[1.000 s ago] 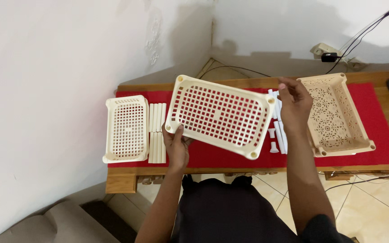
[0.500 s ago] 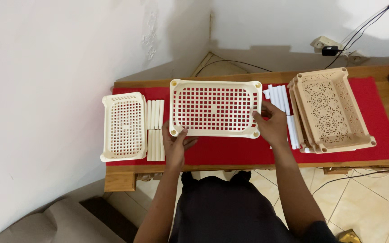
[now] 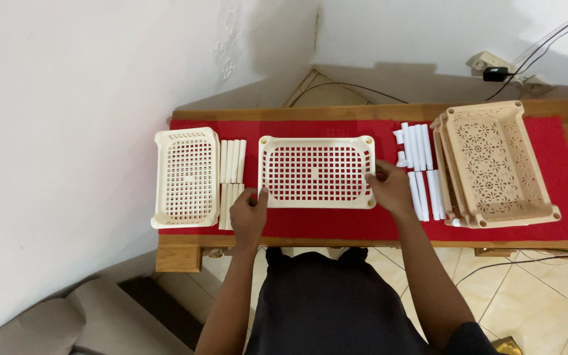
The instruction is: The person assembles a white plastic basket by inserting small cylindrical feet into the base corners and then attaching longer cylindrical legs to the sides. The person handles the basket base, feet, and legs by hand, completing the assembly and placing the finished basket on the table.
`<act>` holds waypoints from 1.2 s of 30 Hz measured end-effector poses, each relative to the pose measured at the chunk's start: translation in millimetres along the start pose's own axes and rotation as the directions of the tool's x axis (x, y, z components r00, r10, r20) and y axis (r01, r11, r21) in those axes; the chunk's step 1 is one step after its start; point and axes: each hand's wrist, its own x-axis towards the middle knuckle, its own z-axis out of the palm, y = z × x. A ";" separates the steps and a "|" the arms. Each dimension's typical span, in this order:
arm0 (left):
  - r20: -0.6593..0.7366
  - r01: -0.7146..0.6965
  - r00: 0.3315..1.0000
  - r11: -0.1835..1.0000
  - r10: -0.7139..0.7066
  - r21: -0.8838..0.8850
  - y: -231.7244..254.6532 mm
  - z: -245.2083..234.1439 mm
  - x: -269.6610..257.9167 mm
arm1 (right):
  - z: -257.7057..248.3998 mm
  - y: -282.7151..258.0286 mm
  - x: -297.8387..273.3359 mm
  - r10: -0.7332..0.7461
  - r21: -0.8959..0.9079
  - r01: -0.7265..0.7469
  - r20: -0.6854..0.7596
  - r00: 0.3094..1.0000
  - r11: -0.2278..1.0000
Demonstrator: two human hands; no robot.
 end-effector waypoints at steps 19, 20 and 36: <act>0.032 0.122 0.991 0.982 -0.128 0.147 -36.8 21.0 2.0 | 27.9 40.1 3.7 0.138 -0.185 -0.129 0.035 0.990 0.974; 0.033 0.127 0.991 0.982 -0.133 0.143 -37.3 21.1 2.2 | 28.1 39.0 4.0 0.150 -0.196 -0.140 0.035 0.988 0.971; -0.010 0.090 0.996 0.991 -0.090 0.098 -37.0 21.4 -0.3 | 28.6 40.7 5.6 0.127 -0.176 -0.117 0.048 0.991 0.977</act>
